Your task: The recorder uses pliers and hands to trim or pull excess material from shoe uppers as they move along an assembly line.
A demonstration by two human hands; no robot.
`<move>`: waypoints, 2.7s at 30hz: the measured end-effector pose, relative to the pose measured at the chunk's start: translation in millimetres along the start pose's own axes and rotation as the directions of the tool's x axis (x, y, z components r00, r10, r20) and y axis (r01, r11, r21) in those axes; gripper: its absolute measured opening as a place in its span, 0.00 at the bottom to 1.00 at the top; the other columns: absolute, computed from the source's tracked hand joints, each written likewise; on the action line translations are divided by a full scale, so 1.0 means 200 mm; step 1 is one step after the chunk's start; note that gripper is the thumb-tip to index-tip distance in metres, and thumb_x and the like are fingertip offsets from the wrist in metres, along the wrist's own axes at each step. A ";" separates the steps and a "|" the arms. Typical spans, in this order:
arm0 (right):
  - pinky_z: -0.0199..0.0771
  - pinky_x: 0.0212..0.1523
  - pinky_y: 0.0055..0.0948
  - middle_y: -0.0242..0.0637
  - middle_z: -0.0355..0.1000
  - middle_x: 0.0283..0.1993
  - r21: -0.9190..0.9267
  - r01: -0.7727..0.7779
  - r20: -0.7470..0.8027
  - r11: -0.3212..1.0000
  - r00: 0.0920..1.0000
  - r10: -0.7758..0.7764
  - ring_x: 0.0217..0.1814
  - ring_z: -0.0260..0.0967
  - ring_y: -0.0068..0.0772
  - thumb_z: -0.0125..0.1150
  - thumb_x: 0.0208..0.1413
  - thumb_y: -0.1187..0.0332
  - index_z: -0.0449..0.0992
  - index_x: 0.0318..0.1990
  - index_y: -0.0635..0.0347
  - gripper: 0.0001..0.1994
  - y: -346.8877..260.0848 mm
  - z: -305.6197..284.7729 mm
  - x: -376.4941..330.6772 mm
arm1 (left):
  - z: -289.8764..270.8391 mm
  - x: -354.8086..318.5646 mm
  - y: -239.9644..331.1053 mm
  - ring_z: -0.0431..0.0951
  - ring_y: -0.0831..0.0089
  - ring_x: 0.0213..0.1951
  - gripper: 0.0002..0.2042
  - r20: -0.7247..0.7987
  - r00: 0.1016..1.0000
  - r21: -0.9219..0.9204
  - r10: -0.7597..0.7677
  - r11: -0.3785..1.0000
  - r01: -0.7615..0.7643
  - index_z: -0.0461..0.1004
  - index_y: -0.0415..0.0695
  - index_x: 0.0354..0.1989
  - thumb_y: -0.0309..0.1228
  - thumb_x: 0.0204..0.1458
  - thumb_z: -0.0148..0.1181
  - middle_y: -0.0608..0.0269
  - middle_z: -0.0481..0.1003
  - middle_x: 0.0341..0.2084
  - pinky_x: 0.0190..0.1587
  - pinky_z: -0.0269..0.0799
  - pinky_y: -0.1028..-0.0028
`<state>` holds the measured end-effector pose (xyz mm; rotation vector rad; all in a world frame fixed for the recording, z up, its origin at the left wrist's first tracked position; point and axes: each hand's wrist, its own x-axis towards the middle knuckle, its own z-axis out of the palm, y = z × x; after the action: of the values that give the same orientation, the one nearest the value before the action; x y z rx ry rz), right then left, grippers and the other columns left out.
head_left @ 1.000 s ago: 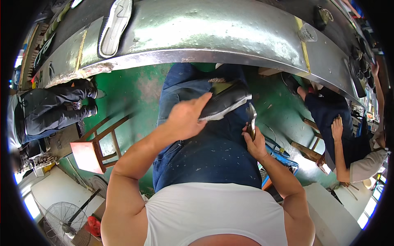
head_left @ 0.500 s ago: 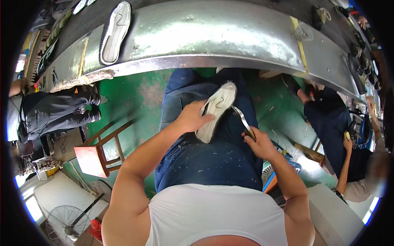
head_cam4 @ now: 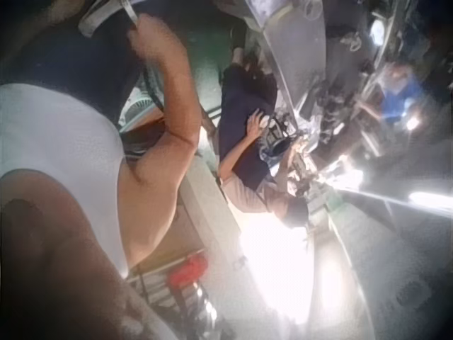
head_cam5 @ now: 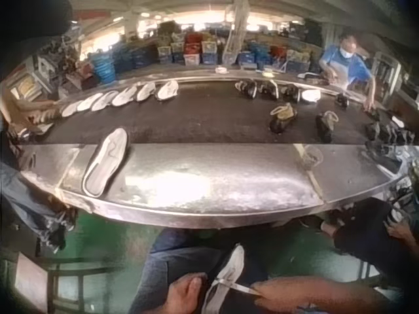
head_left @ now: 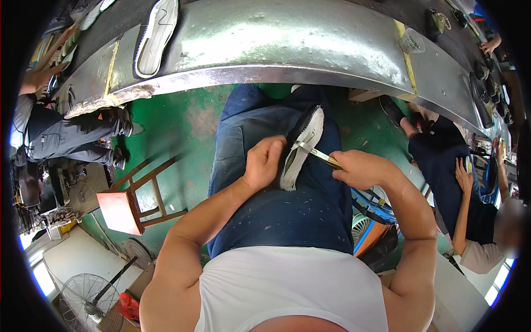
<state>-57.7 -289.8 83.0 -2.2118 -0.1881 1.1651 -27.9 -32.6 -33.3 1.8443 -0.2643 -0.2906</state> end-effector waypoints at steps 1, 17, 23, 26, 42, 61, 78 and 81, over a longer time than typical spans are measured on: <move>0.72 0.43 0.49 0.56 0.75 0.37 -0.059 -0.011 -0.015 0.998 1.000 0.010 0.42 0.74 0.60 0.57 0.60 0.65 0.72 0.43 0.68 0.13 -0.01 0.01 0.02 | 0.02 0.00 -0.12 0.71 0.60 0.61 0.20 0.097 0.992 -0.060 -0.078 0.995 0.084 0.69 0.37 0.61 0.36 0.68 0.45 0.46 0.72 0.58 0.63 0.64 0.68; 0.72 0.47 0.51 0.61 0.72 0.44 -0.162 0.011 -0.522 0.987 0.847 -0.096 0.43 0.73 0.64 0.62 0.55 0.71 0.69 0.47 0.71 0.16 0.11 0.30 0.17 | 0.18 -0.02 -0.35 0.57 0.53 0.69 0.36 0.237 0.942 -0.153 -0.236 0.949 0.277 0.46 0.40 0.74 0.42 0.63 0.53 0.37 0.57 0.67 0.70 0.50 0.64; 0.74 0.33 0.34 0.42 0.74 0.30 0.679 -0.188 0.005 0.709 0.968 0.251 0.30 0.74 0.35 0.59 0.59 0.67 0.72 0.44 0.67 0.12 0.13 0.23 0.26 | 0.15 0.02 -0.15 0.67 0.48 0.64 0.33 0.231 0.935 -0.177 -0.270 0.933 0.313 0.46 0.42 0.75 0.38 0.64 0.51 0.35 0.63 0.63 0.65 0.61 0.66; 0.70 0.26 0.26 0.34 0.73 0.25 0.663 -0.033 -0.217 0.748 0.948 0.234 0.27 0.71 0.23 0.57 0.61 0.66 0.74 0.43 0.64 0.10 0.14 0.42 0.31 | 0.12 0.03 -0.16 0.72 0.41 0.57 0.31 0.147 0.986 0.139 0.075 0.986 -0.095 0.47 0.48 0.75 0.35 0.64 0.49 0.31 0.64 0.61 0.59 0.69 0.62; 0.72 0.31 0.31 0.36 0.72 0.25 0.435 0.028 -0.409 0.900 0.897 0.170 0.29 0.73 0.27 0.43 0.70 0.53 0.72 0.35 0.66 0.23 0.15 0.18 0.39 | 0.08 0.08 -0.06 0.78 0.36 0.46 0.31 0.337 0.942 0.481 0.007 0.858 -0.179 0.42 0.52 0.75 0.40 0.65 0.44 0.31 0.70 0.54 0.49 0.75 0.51; 0.74 0.44 0.45 0.55 0.77 0.36 0.066 -0.042 0.003 0.997 0.999 0.042 0.42 0.76 0.57 0.59 0.59 0.62 0.76 0.44 0.66 0.15 0.02 0.28 0.11 | -0.06 0.30 -0.08 0.76 0.70 0.49 0.40 0.682 0.500 0.029 -0.534 0.703 0.711 0.47 0.57 0.75 0.41 0.57 0.65 0.64 0.76 0.46 0.47 0.74 0.59; 0.76 0.40 0.45 0.48 0.76 0.37 -0.395 -0.034 -0.238 0.918 0.969 -0.066 0.37 0.75 0.55 0.61 0.58 0.66 0.74 0.39 0.63 0.09 -0.06 0.37 0.18 | -0.08 0.29 -0.13 0.76 0.72 0.48 0.35 0.708 0.492 0.010 -0.507 0.703 0.711 0.52 0.56 0.72 0.41 0.58 0.63 0.65 0.76 0.45 0.44 0.76 0.63; 0.77 0.40 0.45 0.49 0.76 0.37 -0.273 0.010 -0.284 0.962 0.955 -0.091 0.39 0.77 0.53 0.61 0.57 0.64 0.75 0.41 0.63 0.11 0.09 0.46 0.23 | -0.09 0.31 -0.12 0.76 0.68 0.47 0.43 0.710 0.490 0.043 -0.505 0.726 0.686 0.44 0.53 0.75 0.43 0.56 0.65 0.61 0.76 0.48 0.44 0.76 0.60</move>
<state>-104.2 -243.5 2.6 -2.5714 -0.2907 0.8052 37.2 -30.3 -55.8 1.4349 -0.0485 -1.4760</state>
